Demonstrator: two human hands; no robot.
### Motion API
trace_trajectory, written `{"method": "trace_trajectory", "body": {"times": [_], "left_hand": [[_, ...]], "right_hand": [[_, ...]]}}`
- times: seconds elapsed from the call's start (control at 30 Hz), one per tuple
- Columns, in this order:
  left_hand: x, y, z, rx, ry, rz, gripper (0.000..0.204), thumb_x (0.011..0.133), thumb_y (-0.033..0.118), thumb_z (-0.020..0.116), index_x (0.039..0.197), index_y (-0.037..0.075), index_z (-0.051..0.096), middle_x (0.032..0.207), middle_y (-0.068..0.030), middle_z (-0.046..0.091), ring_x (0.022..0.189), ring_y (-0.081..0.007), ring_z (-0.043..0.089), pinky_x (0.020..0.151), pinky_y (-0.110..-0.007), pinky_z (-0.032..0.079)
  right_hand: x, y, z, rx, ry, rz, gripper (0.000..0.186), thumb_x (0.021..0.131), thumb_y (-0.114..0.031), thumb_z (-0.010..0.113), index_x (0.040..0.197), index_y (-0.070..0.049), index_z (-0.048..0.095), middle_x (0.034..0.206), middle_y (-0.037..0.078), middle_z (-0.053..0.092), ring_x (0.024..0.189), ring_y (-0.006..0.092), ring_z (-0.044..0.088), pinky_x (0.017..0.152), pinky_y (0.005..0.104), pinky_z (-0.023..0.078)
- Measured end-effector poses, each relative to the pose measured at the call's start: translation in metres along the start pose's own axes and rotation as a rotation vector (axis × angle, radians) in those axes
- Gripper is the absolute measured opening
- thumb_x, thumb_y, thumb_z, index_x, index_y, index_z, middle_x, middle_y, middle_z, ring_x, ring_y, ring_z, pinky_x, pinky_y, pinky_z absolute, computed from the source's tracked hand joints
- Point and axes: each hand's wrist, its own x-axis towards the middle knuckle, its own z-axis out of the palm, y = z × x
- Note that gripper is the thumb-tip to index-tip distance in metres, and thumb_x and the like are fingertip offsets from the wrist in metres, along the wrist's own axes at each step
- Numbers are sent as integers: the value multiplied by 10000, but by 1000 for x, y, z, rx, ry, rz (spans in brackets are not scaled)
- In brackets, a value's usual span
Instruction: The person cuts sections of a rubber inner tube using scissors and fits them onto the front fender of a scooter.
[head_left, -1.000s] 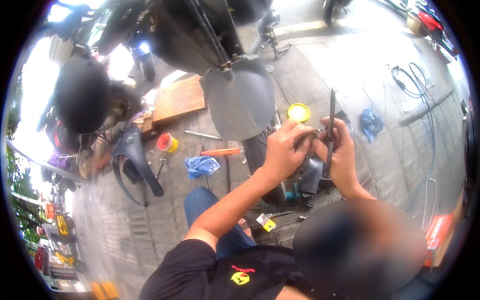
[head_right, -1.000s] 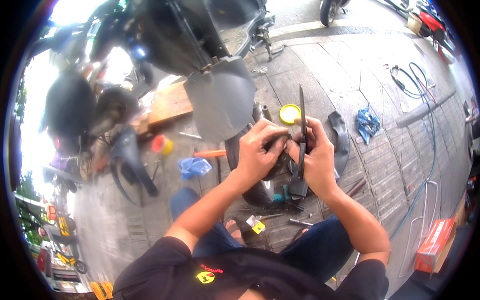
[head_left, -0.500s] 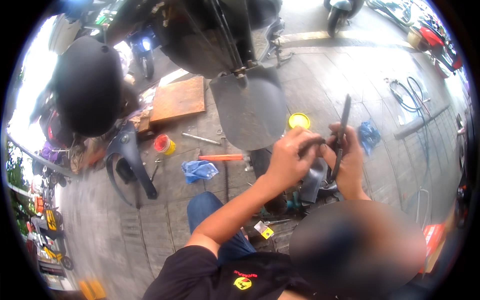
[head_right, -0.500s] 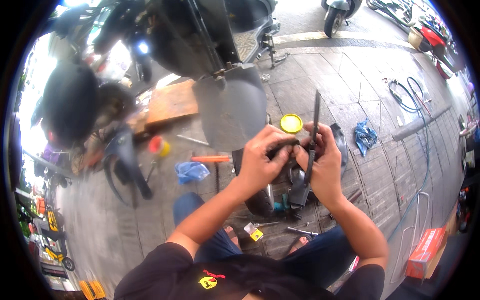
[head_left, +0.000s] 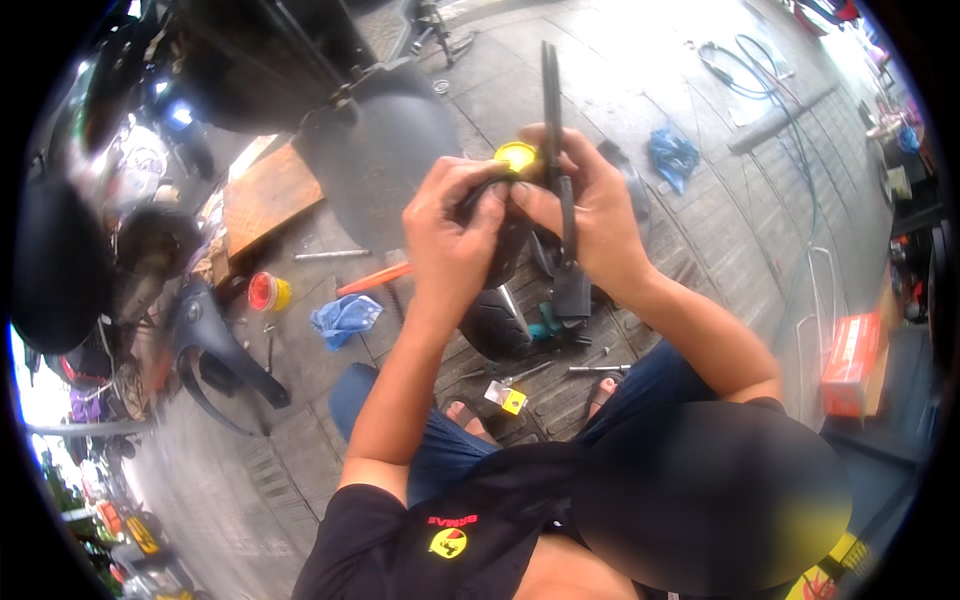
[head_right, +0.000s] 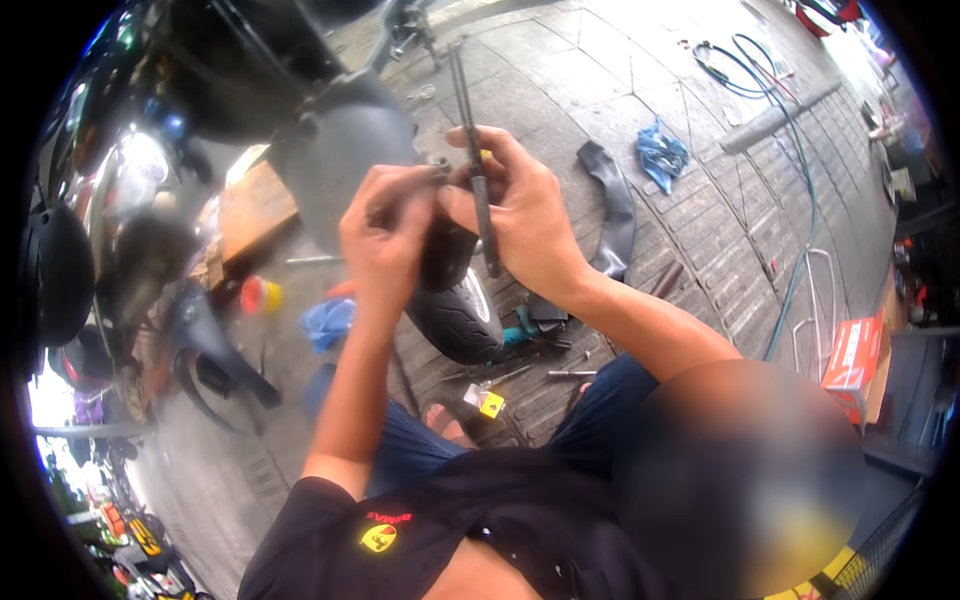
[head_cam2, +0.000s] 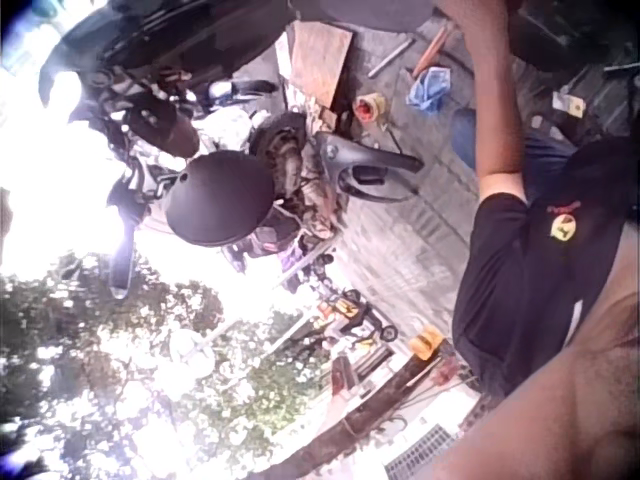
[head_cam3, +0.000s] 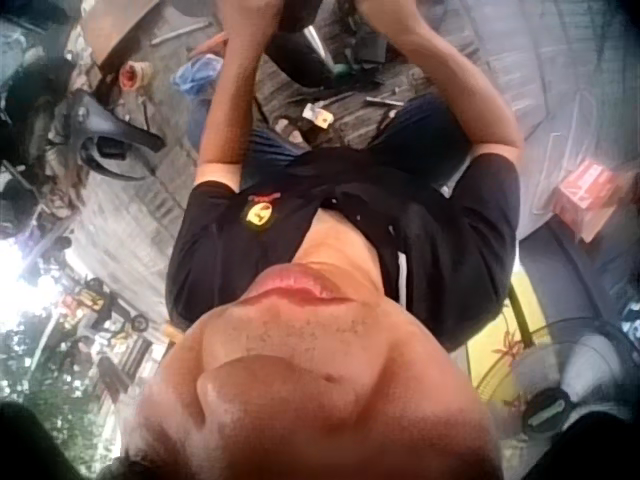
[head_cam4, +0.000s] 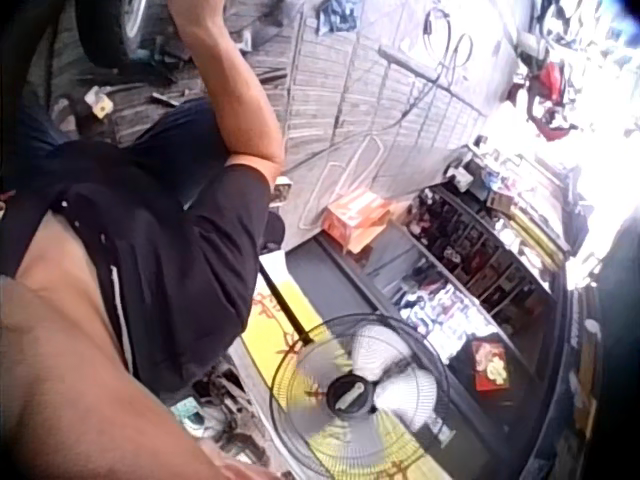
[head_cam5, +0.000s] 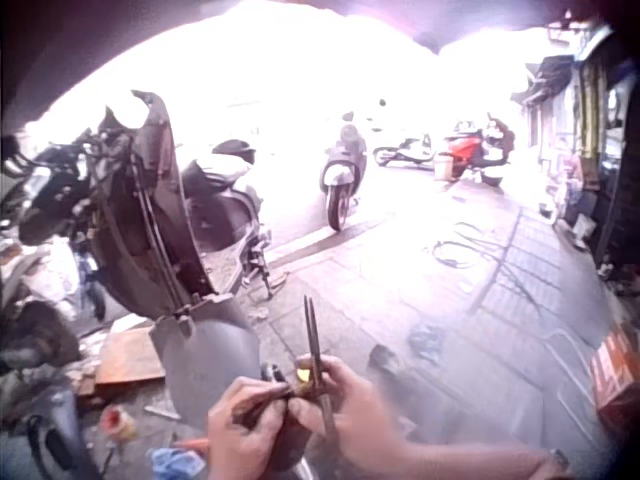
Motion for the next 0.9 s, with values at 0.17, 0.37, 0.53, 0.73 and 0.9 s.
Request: {"method": "trace_trajectory", "body": {"times": [0.17,0.37,0.53,0.73,0.9], "left_hand": [[1,3,3,-107,-105,-47,202,810,30,678,1004,-26,689,907,-87,643,862,-183,618,793,-283,485],[4,2,1,-320,-116,-316,216,851,80,697,1025,-46,679,923,-44,646,874,-127,599,796,-258,476],[2,-7,1,-429,-84,-413,227,874,120,700,1030,-42,676,933,-33,657,862,-102,597,783,-236,476],[0,-2,0,-438,-87,-432,236,873,127,703,1039,-38,672,925,-39,663,847,-101,597,763,-227,479],[0,10,3,-337,-141,-365,199,887,100,670,1023,-44,663,921,-45,663,856,-108,598,778,-230,477]], "right_hand": [[-4,-5,-12,108,21,73,450,846,-105,699,1253,-19,527,889,7,611,736,38,553,597,179,436],[-4,-9,-15,198,-23,115,470,847,-121,701,1264,-13,514,889,15,610,762,57,571,652,190,454],[-5,-25,-33,133,-152,155,460,845,-159,714,1248,-29,535,898,23,623,763,79,583,676,222,473],[0,-25,-62,-957,-127,-365,471,767,-308,767,1167,-110,617,903,79,608,828,231,605,737,352,489],[-1,-24,-64,-1142,-208,-484,510,733,-371,774,1150,-116,630,906,86,574,908,288,576,765,400,475]]}}
